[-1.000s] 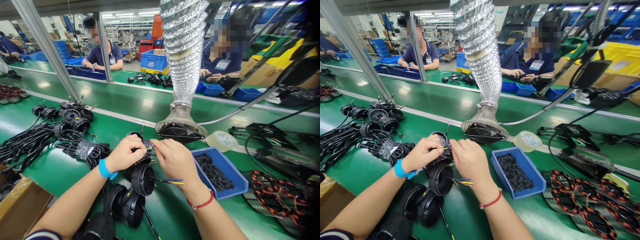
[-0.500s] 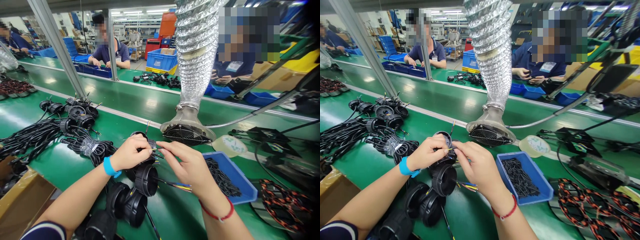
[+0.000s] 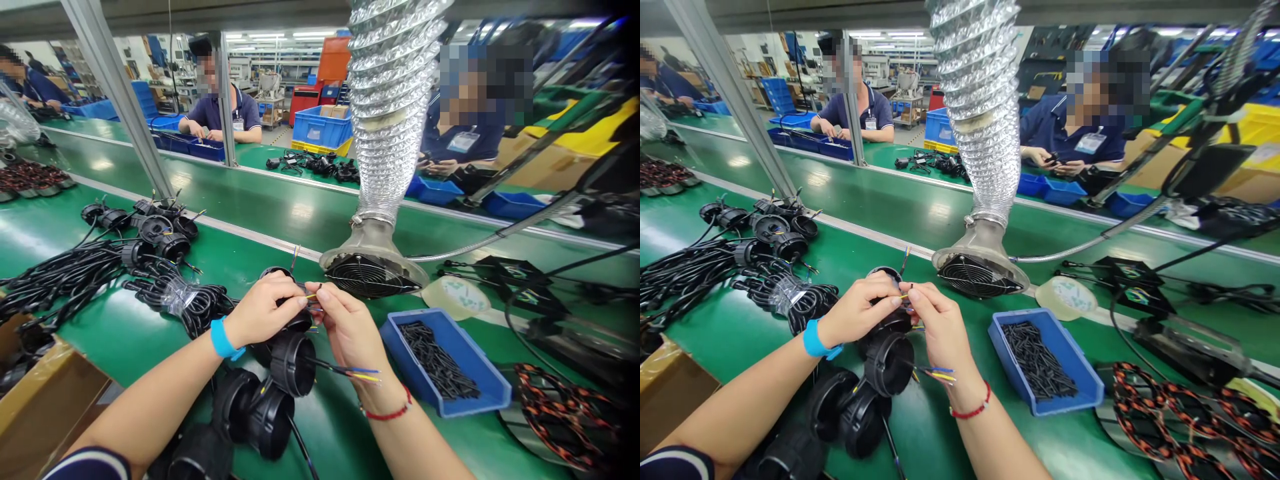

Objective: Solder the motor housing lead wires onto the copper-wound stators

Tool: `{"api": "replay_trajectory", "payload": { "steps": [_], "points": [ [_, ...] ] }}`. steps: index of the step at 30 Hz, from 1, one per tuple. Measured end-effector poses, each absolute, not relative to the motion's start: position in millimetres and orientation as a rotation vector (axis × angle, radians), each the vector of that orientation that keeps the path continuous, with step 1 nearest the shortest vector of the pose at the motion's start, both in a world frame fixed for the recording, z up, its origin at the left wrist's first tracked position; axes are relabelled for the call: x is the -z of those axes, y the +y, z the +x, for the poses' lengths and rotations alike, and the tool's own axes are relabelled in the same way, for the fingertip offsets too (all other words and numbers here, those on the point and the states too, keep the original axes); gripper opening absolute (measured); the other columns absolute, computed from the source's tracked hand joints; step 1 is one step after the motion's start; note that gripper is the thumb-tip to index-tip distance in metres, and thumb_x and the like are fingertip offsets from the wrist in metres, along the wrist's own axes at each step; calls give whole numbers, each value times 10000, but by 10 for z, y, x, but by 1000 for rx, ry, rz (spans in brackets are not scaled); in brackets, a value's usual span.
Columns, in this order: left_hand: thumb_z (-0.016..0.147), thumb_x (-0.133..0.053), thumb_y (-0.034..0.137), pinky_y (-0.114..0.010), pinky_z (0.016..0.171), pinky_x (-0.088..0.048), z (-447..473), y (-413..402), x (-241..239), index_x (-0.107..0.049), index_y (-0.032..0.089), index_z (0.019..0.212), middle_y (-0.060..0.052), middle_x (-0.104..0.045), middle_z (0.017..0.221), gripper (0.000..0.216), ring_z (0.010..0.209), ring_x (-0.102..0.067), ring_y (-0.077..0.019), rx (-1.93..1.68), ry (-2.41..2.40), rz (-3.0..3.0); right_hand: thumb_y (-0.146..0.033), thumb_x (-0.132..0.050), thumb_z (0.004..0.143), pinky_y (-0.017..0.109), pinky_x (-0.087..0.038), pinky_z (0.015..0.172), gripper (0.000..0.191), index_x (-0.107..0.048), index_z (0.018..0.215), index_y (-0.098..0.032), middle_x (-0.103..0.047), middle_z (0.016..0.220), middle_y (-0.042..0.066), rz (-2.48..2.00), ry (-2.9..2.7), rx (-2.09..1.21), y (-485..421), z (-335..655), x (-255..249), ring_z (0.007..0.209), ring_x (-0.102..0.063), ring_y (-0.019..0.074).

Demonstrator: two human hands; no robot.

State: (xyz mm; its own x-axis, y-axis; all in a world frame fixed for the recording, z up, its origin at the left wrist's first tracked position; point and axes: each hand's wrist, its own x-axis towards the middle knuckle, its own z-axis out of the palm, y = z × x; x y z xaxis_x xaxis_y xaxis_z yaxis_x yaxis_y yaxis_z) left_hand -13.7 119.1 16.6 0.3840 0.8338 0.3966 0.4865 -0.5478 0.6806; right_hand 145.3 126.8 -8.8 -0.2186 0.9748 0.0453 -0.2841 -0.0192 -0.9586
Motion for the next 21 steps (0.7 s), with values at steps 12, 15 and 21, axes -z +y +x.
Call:
{"api": "replay_trajectory", "payload": {
  "steps": [12, 15, 21],
  "points": [
    [902, -466, 205, -288, 715, -371, -139, 1188, -169, -626, 153, 706, -15, -593, 665, 259, 694, -471, -143, -1026, 1129, 2173, -427, -777, 637, 202, -374, 507, 276, -747, 831, -233, -652, 720, 3, -821, -785, -1657, 1231, 1368, 40, 607, -507, 92],
    [902, -463, 205, -288, 713, -367, -137, 1191, -170, -607, 153, 684, -11, -581, 652, 267, 685, -461, -140, -1035, 1127, 2173, -454, -735, 677, 216, -387, 512, 272, -740, 828, -227, -640, 695, 1, -885, -902, -1582, 1249, 1405, 47, 586, -505, 96],
    [885, -470, 203, -284, 686, -355, -140, 1194, -183, -548, 160, 612, -3, -539, 609, 287, 676, -450, -142, -1024, 1151, 2154, -268, -599, 839, 296, -455, 698, 112, -695, 842, -210, -665, 808, 30, -1010, -1806, -703, 1336, 1671, -71, 749, -588, 158]
  ]
}}
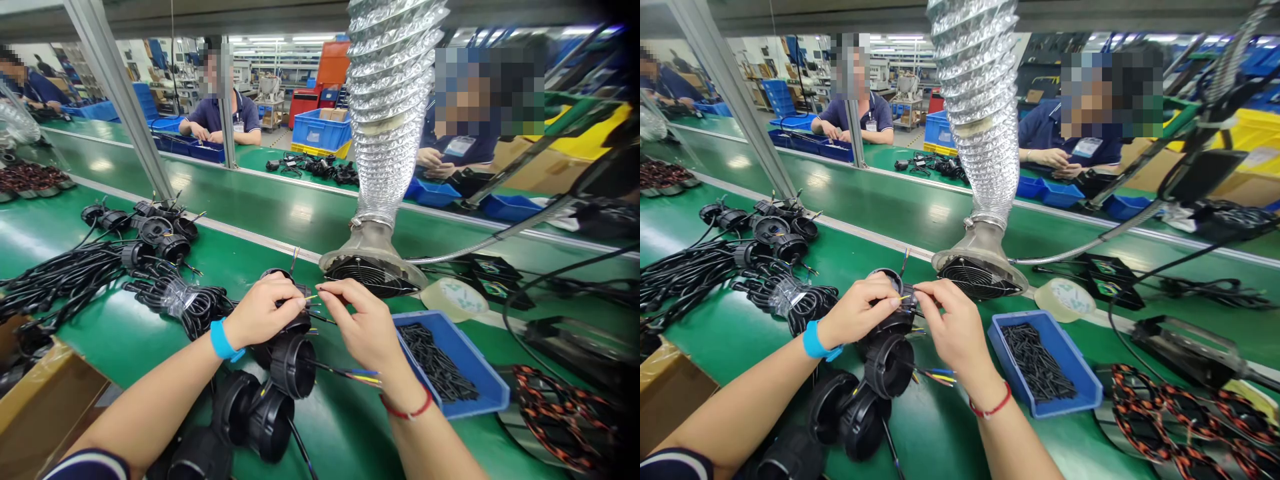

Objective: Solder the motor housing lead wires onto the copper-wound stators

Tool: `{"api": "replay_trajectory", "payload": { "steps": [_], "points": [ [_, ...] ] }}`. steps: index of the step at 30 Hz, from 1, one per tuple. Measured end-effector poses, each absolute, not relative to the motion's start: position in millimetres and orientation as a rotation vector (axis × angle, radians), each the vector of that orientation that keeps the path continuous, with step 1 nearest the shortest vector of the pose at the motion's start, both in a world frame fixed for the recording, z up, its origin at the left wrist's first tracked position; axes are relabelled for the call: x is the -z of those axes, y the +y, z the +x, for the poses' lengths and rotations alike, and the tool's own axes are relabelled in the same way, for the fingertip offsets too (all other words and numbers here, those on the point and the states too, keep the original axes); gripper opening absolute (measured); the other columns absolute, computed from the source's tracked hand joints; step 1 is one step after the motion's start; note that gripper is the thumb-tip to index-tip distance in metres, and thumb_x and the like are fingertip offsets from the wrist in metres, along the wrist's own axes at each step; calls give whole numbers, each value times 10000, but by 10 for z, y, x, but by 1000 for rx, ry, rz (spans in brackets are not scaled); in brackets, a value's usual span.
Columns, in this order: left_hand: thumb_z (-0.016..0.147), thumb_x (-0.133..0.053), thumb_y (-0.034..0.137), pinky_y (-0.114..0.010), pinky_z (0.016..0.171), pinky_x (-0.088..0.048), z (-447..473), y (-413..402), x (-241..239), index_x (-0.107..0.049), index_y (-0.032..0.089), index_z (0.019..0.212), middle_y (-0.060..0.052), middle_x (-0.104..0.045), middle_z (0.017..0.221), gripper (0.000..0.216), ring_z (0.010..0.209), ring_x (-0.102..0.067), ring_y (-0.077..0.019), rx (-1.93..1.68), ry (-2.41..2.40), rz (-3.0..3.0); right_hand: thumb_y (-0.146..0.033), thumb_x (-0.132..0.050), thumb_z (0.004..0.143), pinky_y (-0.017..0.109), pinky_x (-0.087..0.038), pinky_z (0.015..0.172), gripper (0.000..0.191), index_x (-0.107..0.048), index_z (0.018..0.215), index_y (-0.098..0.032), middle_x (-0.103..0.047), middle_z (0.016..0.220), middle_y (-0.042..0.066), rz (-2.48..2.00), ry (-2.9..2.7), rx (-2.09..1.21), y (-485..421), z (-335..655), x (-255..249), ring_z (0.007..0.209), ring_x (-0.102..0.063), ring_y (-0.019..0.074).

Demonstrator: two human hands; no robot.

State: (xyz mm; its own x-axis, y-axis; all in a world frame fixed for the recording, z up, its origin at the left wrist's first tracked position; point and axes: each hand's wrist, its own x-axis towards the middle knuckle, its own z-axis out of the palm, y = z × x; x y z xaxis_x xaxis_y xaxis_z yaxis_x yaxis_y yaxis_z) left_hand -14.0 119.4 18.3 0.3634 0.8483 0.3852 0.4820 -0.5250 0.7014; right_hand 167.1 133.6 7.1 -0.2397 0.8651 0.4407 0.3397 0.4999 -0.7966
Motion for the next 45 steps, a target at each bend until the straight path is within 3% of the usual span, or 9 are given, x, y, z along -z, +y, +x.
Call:
{"api": "replay_trajectory", "payload": {
  "steps": [5, 12, 20, 24, 31, 35, 37, 39, 45],
  "points": [
    [871, -471, 193, -288, 694, -367, -142, 1182, -183, -563, 162, 625, -5, -540, 618, 264, 688, -460, -146, -1031, 1158, 2139, -210, -525, 901, 301, -473, 703, 140, -662, 910, -181, -666, 802, 49, -888, -2147, -245, 1363, 1793, -145, 756, -598, 172],
    [868, -467, 195, -290, 703, -371, -141, 1187, -185, -553, 163, 616, -4, -528, 610, 269, 696, -462, -146, -1017, 1166, 2149, -224, -508, 912, 314, -471, 658, 173, -675, 913, -180, -671, 755, 56, -843, -2205, -48, 1367, 1776, -133, 700, -592, 180],
    [876, -463, 209, -289, 686, -361, -139, 1185, -201, -543, 166, 602, -1, -490, 588, 289, 679, -440, -146, -989, 1163, 2195, -269, -539, 860, 332, -517, 701, 180, -713, 907, -265, -727, 839, 32, -936, -1974, -607, 1280, 1720, -235, 746, -660, 190],
    [877, -469, 194, -288, 679, -359, -142, 1183, -201, -559, 157, 615, -10, -526, 600, 279, 674, -438, -144, -978, 1157, 2243, -333, -597, 807, 306, -502, 624, 160, -725, 806, -237, -717, 746, 26, -1047, -1799, -869, 1275, 1690, -221, 645, -636, 176],
    [892, -467, 183, -298, 716, -373, -135, 1173, -192, -578, 147, 625, -18, -559, 622, 292, 681, -449, -145, -940, 1129, 2326, -365, -584, 816, 280, -438, 567, 227, -701, 686, -221, -660, 622, 18, -1114, -1822, -854, 1258, 1596, -148, 584, -579, 161],
    [906, -469, 204, -303, 733, -385, -130, 1179, -191, -615, 151, 696, -25, -589, 677, 262, 714, -473, -155, -960, 1198, 2257, -372, -555, 839, 306, -462, 668, 217, -704, 937, -249, -685, 772, 29, -1070, -1851, -733, 1236, 1561, -130, 687, -605, 172],
    [919, -457, 220, -298, 736, -394, -134, 1186, -193, -621, 153, 730, -27, -598, 713, 259, 733, -489, -156, -1006, 1253, 2169, -378, -576, 826, 292, -472, 626, 330, -622, 1123, -243, -665, 782, 14, -1071, -1778, -846, 1240, 1562, -121, 645, -584, 154],
    [926, -445, 228, -293, 732, -401, -147, 1194, -193, -620, 151, 743, -32, -599, 731, 265, 755, -503, -160, -1020, 1284, 2118, -365, -618, 797, 269, -466, 571, 409, -559, 1178, -228, -632, 745, -5, -1076, -1713, -959, 1253, 1562, -104, 602, -555, 136],
    [915, -452, 214, -355, 862, -367, -250, 1213, -218, -647, 178, 946, -46, -661, 904, 201, 908, -524, -196, -789, 1305, 2335, -378, -657, 744, 269, -469, 570, 234, -639, 894, -200, -618, 713, 4, -1057, -1510, -1185, 1332, 1465, -71, 593, -546, 126]
  ]
}}
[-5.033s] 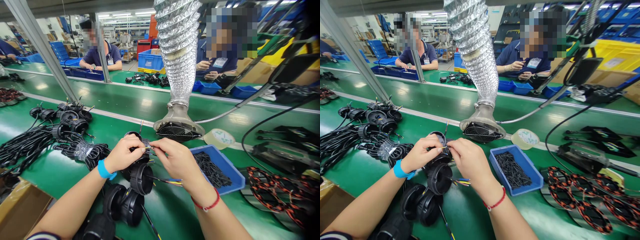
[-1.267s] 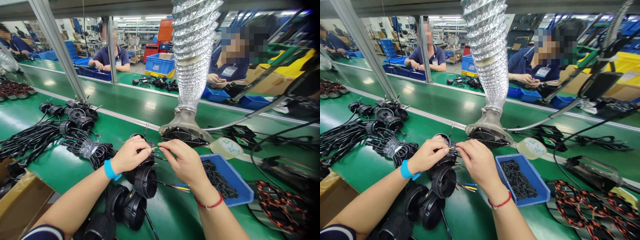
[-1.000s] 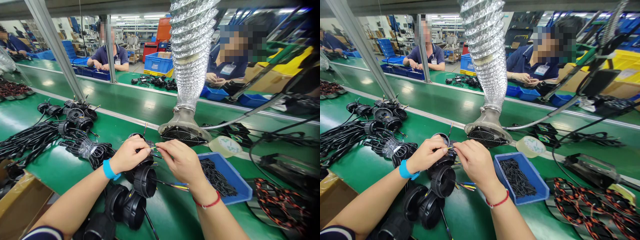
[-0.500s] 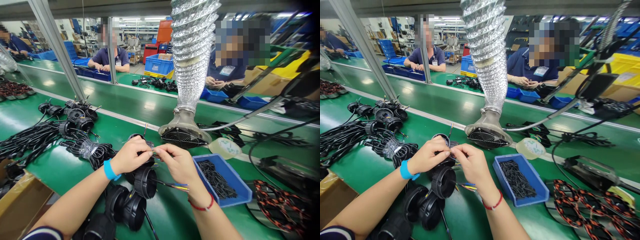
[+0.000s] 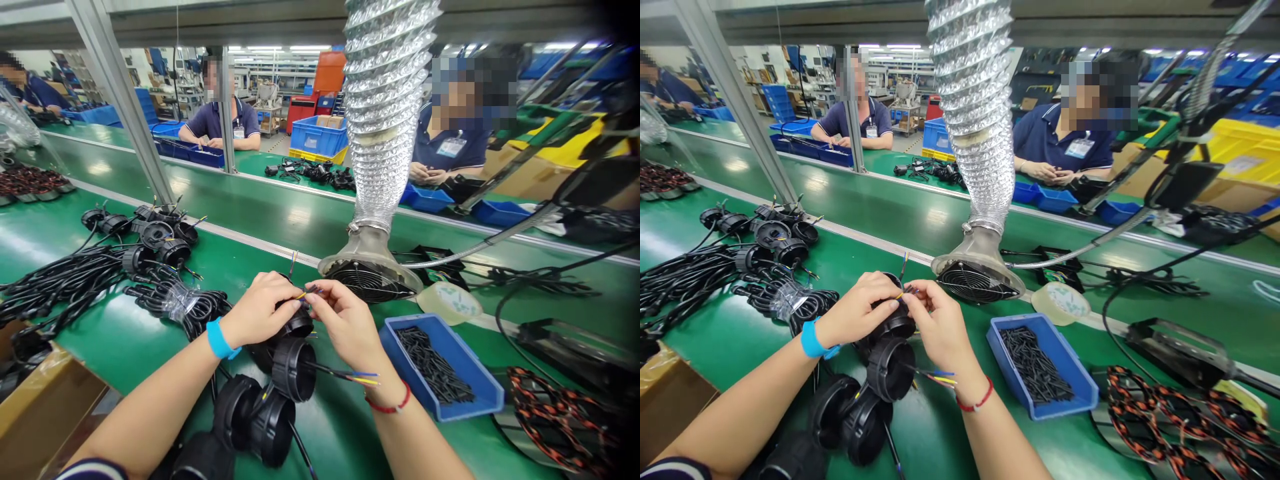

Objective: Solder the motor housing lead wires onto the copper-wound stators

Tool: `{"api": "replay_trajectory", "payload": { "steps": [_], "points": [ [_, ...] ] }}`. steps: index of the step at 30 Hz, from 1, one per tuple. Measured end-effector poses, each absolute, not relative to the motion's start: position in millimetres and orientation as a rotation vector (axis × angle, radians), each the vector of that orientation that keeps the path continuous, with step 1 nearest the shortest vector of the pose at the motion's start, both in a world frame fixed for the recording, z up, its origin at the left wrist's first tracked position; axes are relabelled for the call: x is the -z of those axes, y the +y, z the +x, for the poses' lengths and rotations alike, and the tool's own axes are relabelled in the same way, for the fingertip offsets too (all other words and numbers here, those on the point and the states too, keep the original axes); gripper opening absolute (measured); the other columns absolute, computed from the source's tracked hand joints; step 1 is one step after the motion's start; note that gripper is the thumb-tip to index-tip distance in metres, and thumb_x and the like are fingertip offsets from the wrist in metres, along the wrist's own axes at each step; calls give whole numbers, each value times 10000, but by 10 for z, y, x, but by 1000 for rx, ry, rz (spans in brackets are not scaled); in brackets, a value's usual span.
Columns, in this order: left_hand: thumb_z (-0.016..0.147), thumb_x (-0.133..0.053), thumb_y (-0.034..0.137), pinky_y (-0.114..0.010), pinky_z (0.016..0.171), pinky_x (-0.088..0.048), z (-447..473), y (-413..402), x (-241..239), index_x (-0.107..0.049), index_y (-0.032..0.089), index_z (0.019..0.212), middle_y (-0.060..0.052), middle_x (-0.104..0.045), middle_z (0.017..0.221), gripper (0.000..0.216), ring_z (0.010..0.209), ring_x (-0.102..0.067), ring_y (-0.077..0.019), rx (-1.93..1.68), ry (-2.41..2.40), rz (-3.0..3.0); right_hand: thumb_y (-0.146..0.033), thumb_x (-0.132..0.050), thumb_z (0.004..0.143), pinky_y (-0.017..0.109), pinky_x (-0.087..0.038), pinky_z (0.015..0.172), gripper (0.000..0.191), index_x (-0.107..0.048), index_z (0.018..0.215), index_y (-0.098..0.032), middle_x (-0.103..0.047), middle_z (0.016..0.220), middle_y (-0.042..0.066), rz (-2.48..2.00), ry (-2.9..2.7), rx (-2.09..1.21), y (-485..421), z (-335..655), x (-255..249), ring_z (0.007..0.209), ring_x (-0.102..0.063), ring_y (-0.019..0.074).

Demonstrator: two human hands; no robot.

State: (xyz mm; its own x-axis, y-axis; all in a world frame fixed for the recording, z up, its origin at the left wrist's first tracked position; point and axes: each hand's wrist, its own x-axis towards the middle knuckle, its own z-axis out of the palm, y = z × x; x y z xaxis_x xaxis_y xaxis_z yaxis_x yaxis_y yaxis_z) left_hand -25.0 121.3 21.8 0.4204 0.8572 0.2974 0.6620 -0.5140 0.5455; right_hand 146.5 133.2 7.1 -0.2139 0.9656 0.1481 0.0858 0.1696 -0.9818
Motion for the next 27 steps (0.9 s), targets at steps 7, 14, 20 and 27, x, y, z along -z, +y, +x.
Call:
{"api": "replay_trajectory", "payload": {
  "steps": [7, 14, 20, 27],
  "points": [
    [912, -463, 198, -370, 888, -332, -347, 1252, -257, -668, 182, 904, -40, -666, 860, 205, 923, -518, -198, -640, 1342, 2411, -360, -680, 722, 263, -414, 558, 184, -704, 803, -197, -608, 709, 4, -1020, -1518, -1188, 1454, 1394, -192, 590, -503, 120],
    [894, -510, 219, -371, 859, -330, -339, 1311, -170, -678, 189, 869, -24, -675, 836, 172, 862, -519, -184, -828, 1449, 2264, -335, -713, 692, 304, -442, 694, 135, -678, 653, -210, -641, 723, 16, -974, -1457, -1153, 1523, 1297, -94, 721, -566, 166],
    [882, -535, 242, -374, 851, -355, -305, 1335, -116, -697, 193, 874, -23, -685, 817, 169, 855, -537, -185, -961, 1492, 2137, -410, -685, 686, 309, -472, 686, 221, -636, 656, -197, -667, 748, 19, -967, -1337, -1250, 1538, 1082, 80, 713, -574, 162],
    [909, -450, 260, -439, 920, -356, -537, 1489, -63, -651, 179, 993, -61, -679, 960, 232, 950, -556, -224, -1033, 1919, 2016, -480, -647, 740, 329, -488, 730, 383, -638, 995, -194, -664, 900, 57, -1100, -1345, -1182, 1373, 1537, -48, 788, -598, 174]
  ]
}}
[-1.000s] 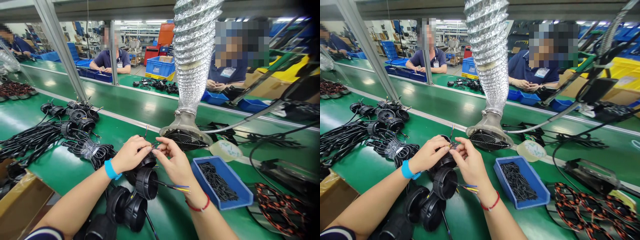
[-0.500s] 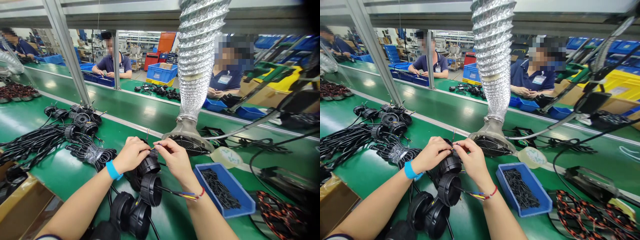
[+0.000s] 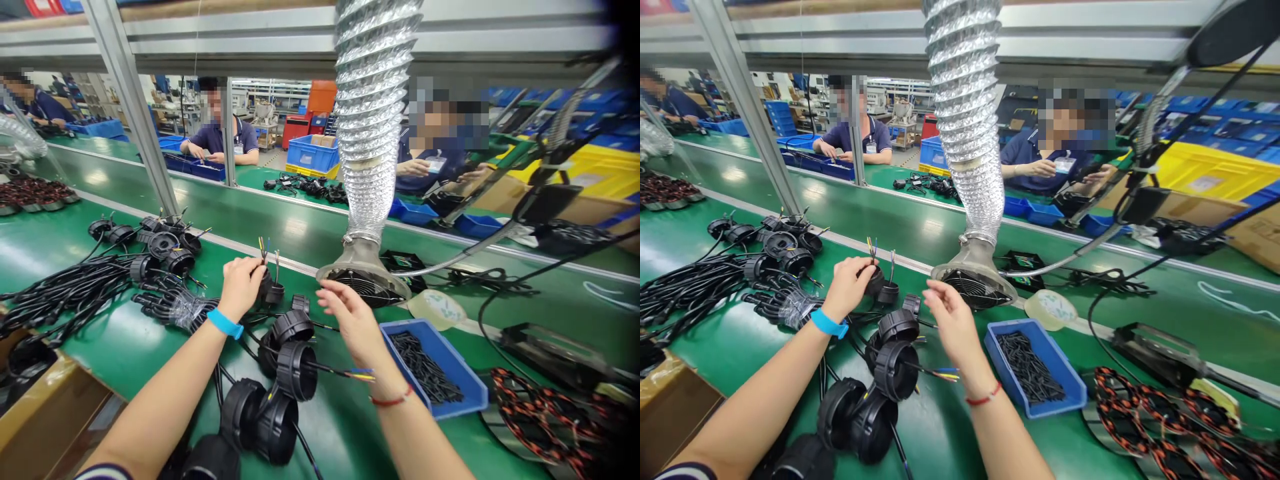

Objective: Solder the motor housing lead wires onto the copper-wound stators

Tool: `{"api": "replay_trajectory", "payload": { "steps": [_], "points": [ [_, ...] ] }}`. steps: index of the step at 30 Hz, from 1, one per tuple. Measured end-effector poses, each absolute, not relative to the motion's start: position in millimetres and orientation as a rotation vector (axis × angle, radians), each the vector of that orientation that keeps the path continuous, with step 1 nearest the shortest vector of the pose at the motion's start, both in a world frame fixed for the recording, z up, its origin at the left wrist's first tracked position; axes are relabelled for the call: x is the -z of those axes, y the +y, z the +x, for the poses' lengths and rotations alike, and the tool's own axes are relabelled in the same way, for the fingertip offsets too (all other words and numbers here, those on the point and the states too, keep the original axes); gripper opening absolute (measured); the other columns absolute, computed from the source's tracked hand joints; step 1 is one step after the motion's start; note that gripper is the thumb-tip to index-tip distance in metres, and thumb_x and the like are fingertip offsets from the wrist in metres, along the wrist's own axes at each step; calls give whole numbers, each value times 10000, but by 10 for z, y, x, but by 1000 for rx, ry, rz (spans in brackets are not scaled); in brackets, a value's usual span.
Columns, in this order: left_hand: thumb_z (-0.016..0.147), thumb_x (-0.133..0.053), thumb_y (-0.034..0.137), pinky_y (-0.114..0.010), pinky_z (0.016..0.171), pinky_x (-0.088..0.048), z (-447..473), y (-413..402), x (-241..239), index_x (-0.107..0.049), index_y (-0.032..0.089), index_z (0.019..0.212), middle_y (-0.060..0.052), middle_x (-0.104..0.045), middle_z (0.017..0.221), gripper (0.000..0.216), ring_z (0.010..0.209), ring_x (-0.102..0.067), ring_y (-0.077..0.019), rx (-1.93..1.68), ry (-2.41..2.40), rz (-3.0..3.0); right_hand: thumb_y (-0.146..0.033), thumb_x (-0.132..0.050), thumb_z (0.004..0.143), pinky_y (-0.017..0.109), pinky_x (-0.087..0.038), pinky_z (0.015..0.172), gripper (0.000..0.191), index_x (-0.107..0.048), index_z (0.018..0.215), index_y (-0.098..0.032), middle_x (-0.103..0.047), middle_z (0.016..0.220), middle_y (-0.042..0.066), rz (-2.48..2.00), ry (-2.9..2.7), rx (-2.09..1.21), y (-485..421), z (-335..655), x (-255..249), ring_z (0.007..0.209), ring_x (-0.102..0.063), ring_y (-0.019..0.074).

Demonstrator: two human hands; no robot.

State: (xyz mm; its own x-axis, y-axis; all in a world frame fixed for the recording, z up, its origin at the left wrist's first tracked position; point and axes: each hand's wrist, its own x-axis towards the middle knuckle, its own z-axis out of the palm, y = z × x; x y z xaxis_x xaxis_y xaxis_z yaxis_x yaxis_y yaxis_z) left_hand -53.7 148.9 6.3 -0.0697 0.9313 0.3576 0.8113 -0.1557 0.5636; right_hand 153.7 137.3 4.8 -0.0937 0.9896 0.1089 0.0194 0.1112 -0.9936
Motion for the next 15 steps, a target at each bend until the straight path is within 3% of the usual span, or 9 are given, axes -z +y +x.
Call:
{"api": "replay_trajectory", "payload": {
  "steps": [3, 6, 8, 11, 15],
  "points": [
    [889, -465, 282, -474, 966, -367, -593, 1517, -20, -531, 168, 1222, -125, -583, 1208, 358, 1146, -504, -274, -958, 1926, 2030, -473, -586, 800, 392, -484, 808, 358, -632, 1033, -205, -663, 1010, 95, -1265, -1627, -949, 1145, 2076, -18, 887, -608, 220],
    [865, -496, 326, -502, 1046, -314, -595, 1465, -61, -362, 135, 1363, -192, -381, 1410, 550, 1319, -349, -308, -1160, 1957, 2094, -491, -531, 805, 489, -430, 909, 455, -589, 1131, -179, -613, 1134, 158, -1512, -1756, -248, 938, 2709, 112, 1039, -557, 307],
    [850, -512, 354, -487, 1066, -313, -631, 1428, -144, -347, 138, 1363, -197, -369, 1406, 580, 1330, -339, -302, -1327, 1967, 2112, -477, -463, 818, 534, -375, 959, 547, -555, 1181, -78, -563, 1195, 245, -1765, -1697, 77, 841, 3066, 219, 1127, -501, 377],
    [827, -518, 404, -484, 1065, -330, -799, 1439, -282, -433, 161, 1286, -179, -416, 1361, 526, 1305, -373, -304, -1388, 2015, 2152, -423, -446, 834, 494, -433, 855, 516, -554, 1168, -45, -590, 1142, 275, -2106, -1676, -80, 758, 3358, 357, 1025, -573, 379],
    [789, -428, 507, -502, 1084, -308, -1224, 1460, -333, -513, 169, 1175, -159, -465, 1319, 520, 1315, -353, -335, -1155, 2119, 2301, -321, -441, 847, 333, -452, 648, 250, -643, 892, -181, -689, 790, 111, -2149, -1616, -247, 718, 3380, 440, 716, -644, 250]
  ]
}}
